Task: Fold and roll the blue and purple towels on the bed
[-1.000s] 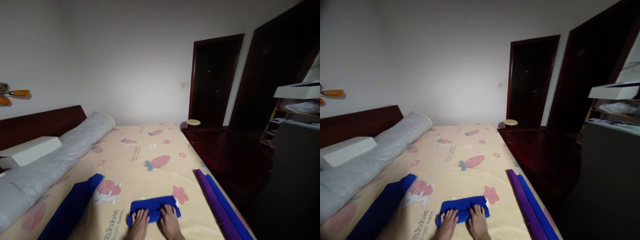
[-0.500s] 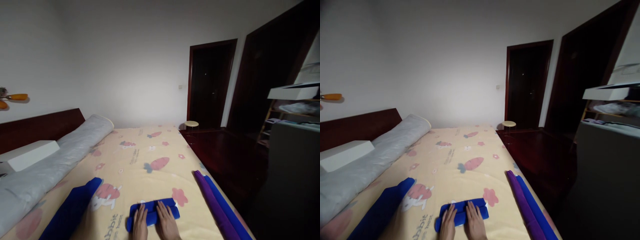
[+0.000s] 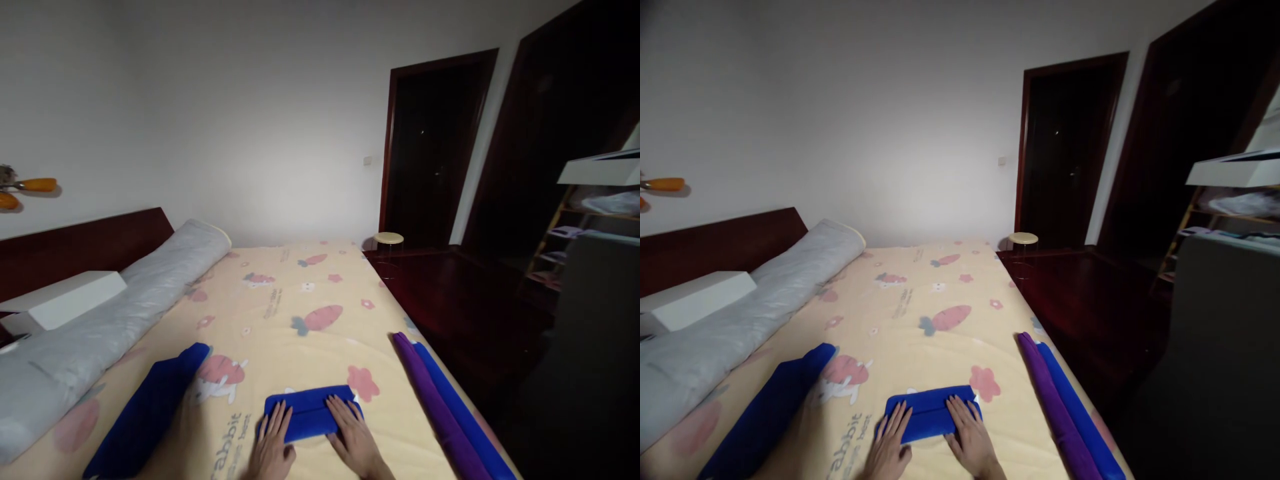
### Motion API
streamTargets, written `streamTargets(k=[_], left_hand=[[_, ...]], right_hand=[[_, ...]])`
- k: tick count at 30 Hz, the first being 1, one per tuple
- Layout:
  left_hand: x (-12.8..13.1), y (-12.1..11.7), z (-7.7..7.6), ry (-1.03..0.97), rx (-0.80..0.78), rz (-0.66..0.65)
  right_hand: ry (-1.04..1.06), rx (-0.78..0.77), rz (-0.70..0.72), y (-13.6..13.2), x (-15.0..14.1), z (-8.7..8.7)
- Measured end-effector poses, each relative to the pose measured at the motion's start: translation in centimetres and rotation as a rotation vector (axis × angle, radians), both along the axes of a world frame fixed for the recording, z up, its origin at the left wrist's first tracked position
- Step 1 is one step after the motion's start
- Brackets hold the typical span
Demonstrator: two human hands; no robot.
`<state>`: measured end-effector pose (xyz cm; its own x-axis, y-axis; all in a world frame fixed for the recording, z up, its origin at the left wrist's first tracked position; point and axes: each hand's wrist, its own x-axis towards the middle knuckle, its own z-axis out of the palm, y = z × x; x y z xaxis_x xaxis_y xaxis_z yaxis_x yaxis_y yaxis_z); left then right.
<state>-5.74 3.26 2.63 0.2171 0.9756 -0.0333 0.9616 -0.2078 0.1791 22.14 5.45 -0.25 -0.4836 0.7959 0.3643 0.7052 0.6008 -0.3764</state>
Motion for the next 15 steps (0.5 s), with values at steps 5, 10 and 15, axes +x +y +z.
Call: streamTargets(k=[5, 10, 15], left_hand=[[0.4, 0.1, -1.5, 0.031, 0.063, 0.102], [-0.7, -0.1, -3.0, 0.014, 0.159, 0.205], [-0.3, -0.9, -0.5, 0.01, 0.146, 0.275]], right_hand=[[0.037, -0.023, -0.069, 0.6, 0.1, -2.0], [-0.034, -0.035, -0.142, 0.8, 0.5, -1.1], [-0.116, -0.098, -0.182, -0.9, -0.5, 3.3]])
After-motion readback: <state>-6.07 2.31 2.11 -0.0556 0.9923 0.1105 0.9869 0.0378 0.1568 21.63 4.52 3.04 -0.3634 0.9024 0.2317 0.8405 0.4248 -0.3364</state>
